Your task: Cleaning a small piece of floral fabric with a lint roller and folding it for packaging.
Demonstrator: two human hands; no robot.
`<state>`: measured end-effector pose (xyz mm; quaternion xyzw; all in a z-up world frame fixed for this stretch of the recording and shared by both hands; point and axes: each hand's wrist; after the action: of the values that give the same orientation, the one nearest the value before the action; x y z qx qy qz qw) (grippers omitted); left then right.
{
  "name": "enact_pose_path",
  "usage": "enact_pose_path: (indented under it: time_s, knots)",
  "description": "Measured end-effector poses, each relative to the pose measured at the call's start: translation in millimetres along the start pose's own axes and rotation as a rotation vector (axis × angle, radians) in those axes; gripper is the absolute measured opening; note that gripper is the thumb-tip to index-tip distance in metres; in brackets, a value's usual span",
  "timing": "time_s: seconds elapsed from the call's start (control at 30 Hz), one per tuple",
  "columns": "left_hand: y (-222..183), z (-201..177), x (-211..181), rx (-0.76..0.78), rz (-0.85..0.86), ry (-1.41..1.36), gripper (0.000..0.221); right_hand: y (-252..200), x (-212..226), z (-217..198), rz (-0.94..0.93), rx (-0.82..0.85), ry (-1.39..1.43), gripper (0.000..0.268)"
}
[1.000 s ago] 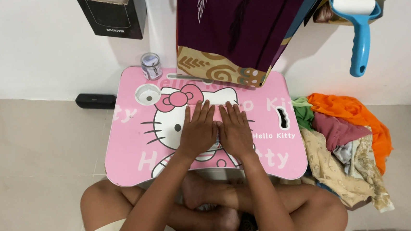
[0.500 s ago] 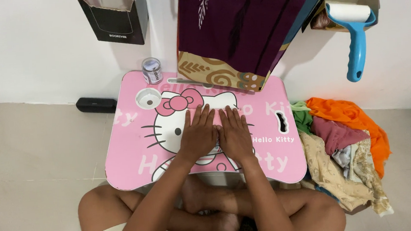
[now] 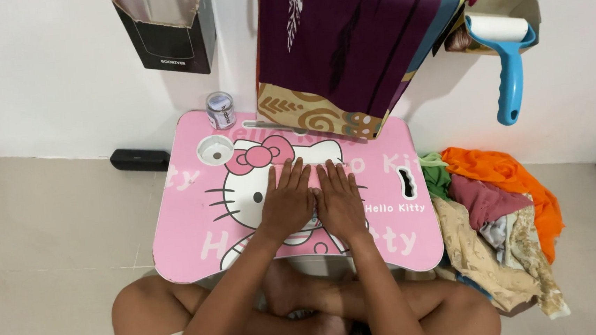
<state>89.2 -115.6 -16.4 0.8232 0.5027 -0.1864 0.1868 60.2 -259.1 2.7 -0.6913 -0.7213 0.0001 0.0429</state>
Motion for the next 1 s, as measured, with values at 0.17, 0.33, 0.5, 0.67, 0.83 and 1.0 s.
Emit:
enact_pose_path:
  time_s: [0.17, 0.33, 0.5, 0.67, 0.83, 1.0]
  knots:
    - [-0.7, -1.7, -1.2, -0.002, 0.002, -0.009, 0.059, -0.3, 1.0, -1.5, 0.0, 0.011, -0.01, 0.061]
    - [-1.0, 0.2, -0.3, -0.002, 0.005, -0.002, 0.059, 0.3, 1.0, -0.4, -0.001, 0.017, -0.027, 0.062]
    - [-1.4, -2.8, -1.8, -0.007, 0.006, 0.001, 0.059, 1.6, 0.3, 0.4, -0.006, 0.015, -0.035, 0.062]
    - [-2.2, -2.6, -1.9, 0.021, -0.006, 0.01, 0.059, -1.2, 0.3, -1.2, -0.011, 0.009, -0.017, 0.062]
    - [-3.5, 2.2, 0.8, -0.017, 0.014, 0.002, 0.059, -2.9, -1.4, -2.2, -0.021, 0.01, -0.013, 0.062]
    - [-1.0, -2.0, 5.1, -0.018, 0.004, -0.088, 0.058, -0.3, -2.0, -7.0, -0.017, 0.029, 0.024, 0.064]
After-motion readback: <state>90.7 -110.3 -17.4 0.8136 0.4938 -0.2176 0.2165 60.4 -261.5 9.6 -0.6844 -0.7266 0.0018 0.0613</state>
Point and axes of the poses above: each hand's wrist, its own y-axis towards the middle knuckle, its own z-axis out of the palm, x = y × z, and after that the axes turned 12 degrees about -y, right-handed
